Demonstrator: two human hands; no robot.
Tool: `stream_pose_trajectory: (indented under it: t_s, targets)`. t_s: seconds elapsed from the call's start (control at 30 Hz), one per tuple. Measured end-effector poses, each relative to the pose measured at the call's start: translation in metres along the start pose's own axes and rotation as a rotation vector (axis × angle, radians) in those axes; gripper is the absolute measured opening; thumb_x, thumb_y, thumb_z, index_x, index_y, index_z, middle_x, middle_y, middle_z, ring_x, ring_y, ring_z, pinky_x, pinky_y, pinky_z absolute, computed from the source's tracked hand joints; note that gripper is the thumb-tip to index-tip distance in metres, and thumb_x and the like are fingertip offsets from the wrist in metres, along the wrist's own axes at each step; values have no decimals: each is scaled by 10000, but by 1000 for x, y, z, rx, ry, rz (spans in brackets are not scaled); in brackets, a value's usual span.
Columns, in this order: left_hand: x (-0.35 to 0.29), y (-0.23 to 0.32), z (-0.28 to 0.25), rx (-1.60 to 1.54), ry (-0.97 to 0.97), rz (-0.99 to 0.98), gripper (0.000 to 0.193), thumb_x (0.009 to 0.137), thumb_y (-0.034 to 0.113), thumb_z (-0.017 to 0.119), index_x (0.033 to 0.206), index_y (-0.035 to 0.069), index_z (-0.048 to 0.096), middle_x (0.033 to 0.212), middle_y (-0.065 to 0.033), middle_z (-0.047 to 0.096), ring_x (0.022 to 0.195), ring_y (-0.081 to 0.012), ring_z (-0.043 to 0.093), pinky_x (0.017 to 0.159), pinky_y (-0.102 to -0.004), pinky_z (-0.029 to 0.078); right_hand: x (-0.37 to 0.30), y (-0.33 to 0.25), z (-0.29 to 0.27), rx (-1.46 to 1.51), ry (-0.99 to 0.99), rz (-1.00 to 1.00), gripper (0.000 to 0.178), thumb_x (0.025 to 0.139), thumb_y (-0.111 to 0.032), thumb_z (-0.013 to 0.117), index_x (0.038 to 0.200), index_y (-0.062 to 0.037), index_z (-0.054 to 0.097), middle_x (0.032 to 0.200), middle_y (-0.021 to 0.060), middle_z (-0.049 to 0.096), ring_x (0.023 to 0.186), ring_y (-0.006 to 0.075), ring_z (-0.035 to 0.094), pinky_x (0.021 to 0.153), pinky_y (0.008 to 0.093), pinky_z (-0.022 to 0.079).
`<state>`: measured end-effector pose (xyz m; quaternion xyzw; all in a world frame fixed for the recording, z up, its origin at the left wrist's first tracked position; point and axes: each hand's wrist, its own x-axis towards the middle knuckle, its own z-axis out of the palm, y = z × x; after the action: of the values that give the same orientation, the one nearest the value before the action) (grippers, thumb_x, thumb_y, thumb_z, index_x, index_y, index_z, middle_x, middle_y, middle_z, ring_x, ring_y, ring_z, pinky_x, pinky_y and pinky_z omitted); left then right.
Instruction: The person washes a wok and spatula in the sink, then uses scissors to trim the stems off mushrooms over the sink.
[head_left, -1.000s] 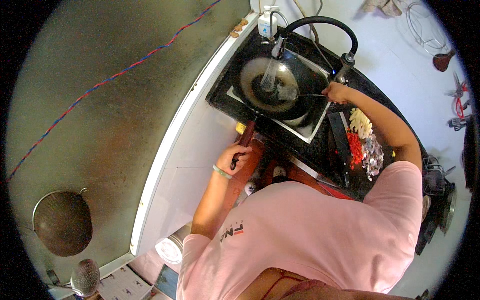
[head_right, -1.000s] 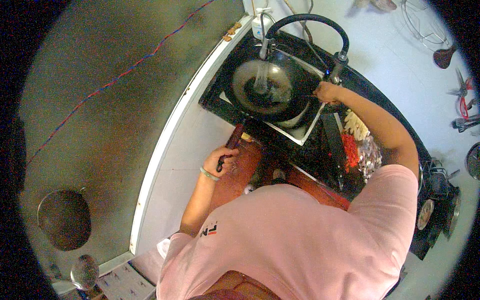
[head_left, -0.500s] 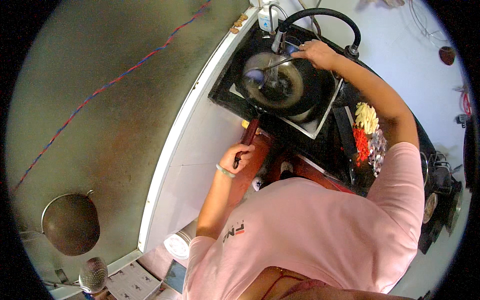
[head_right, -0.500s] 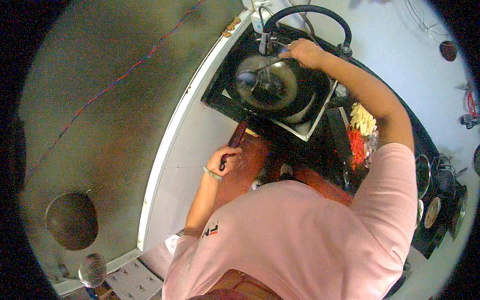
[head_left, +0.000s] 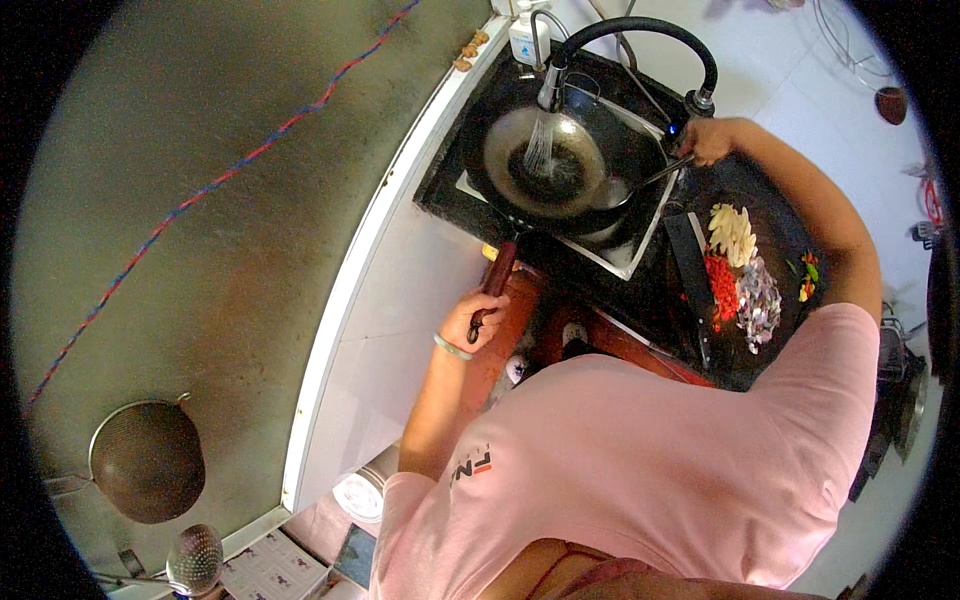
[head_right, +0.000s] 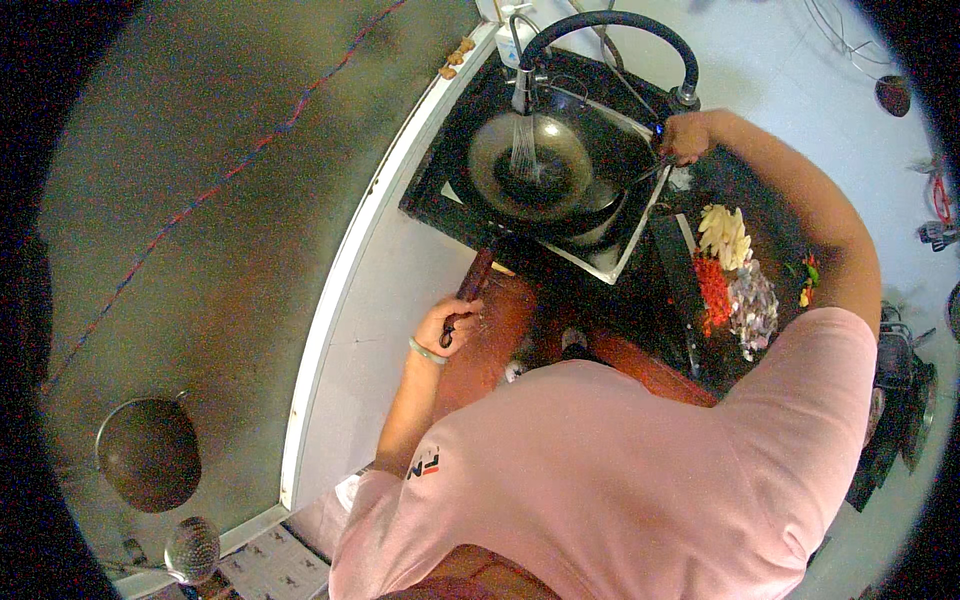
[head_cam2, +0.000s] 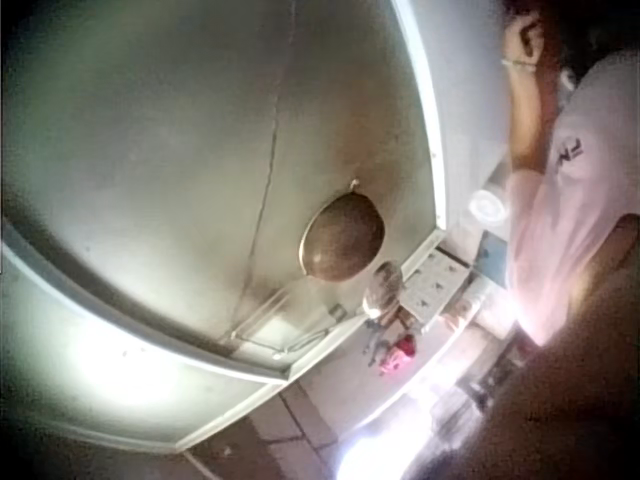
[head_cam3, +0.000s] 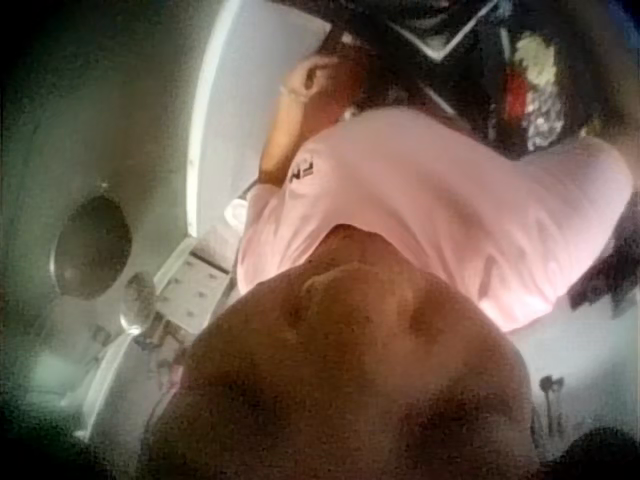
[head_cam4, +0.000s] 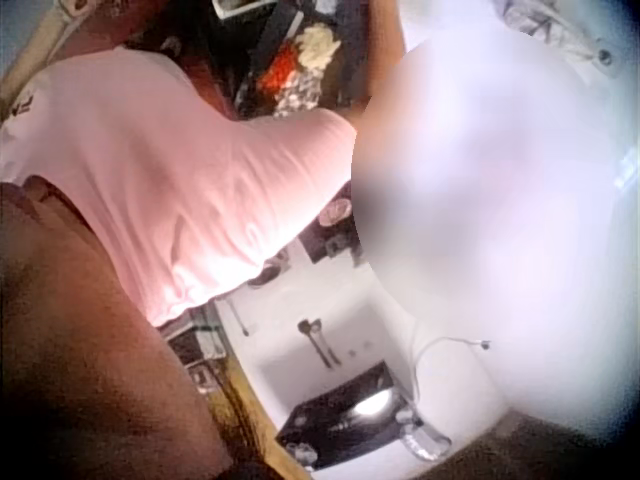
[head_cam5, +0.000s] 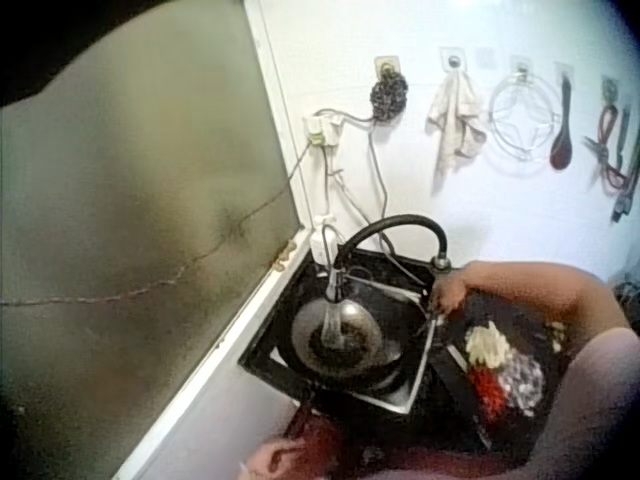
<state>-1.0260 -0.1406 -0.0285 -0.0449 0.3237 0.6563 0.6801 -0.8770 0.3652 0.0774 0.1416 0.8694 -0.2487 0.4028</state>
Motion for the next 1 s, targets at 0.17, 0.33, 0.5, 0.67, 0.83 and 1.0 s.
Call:
stream_pose_trajectory:
  t_s: [0.17, 0.33, 0.5, 0.67, 0.83, 1.0]
  targets:
    - [-1, -2, -7, -109, -32, -59, 199, 812, 50, 497, 999, -10, 466, 652, -28, 464, 447, -61, 410, 317, -175, 331, 48, -71, 58, 364, 98, -55, 162, 844, -188, 468, 839, -89, 596, 547, 14, 492, 415, 127, 461, 343, 266, 356]
    - [-4, -1, 6, -90, -2, 0, 200, 812, 46, 500, 1000, -13, 469, 675, -34, 479, 463, -60, 419, 327, -174, 332, 92, -140, 59, 838, 244, 36, 395, 875, -227, 421, 1250, -103, 430, 613, 5, 417, 393, 92, 350, 326, 249, 288]
    - [-2, 1, 5, -118, -82, -105, 174, 812, 43, 507, 970, -24, 478, 677, -39, 487, 466, -66, 423, 338, -172, 328, 114, -133, 19, 821, 266, 168, 267, 890, -251, 370, 1086, -93, 457, 630, 20, 429, 391, 88, 346, 321, 232, 271]
    - [-8, 2, 8, -28, -59, -92, 144, 804, 48, 528, 920, -20, 478, 650, -47, 487, 466, -73, 429, 319, -179, 312, 62, -104, 4, 852, 173, 323, 126, 812, -215, 457, 880, -162, 548, 497, -5, 413, 328, 98, 334, 283, 239, 244]
    - [-19, 7, 36, 112, 110, -39, 95, 839, 87, 481, 864, -3, 494, 569, 4, 416, 440, -52, 398, 306, -174, 288, -29, -151, 26, 665, -140, 240, 324, 813, -179, 477, 1137, -202, 475, 572, -29, 431, 352, 34, 288, 293, 182, 225]
    - [-26, 15, 38, 81, 129, -54, 183, 775, -1, 538, 919, 33, 430, 675, -42, 468, 468, -75, 427, 312, -171, 289, -21, -169, 63, 566, -80, 266, 399, 779, -182, 537, 1175, -195, 486, 571, -29, 434, 352, 52, 316, 296, 199, 257]
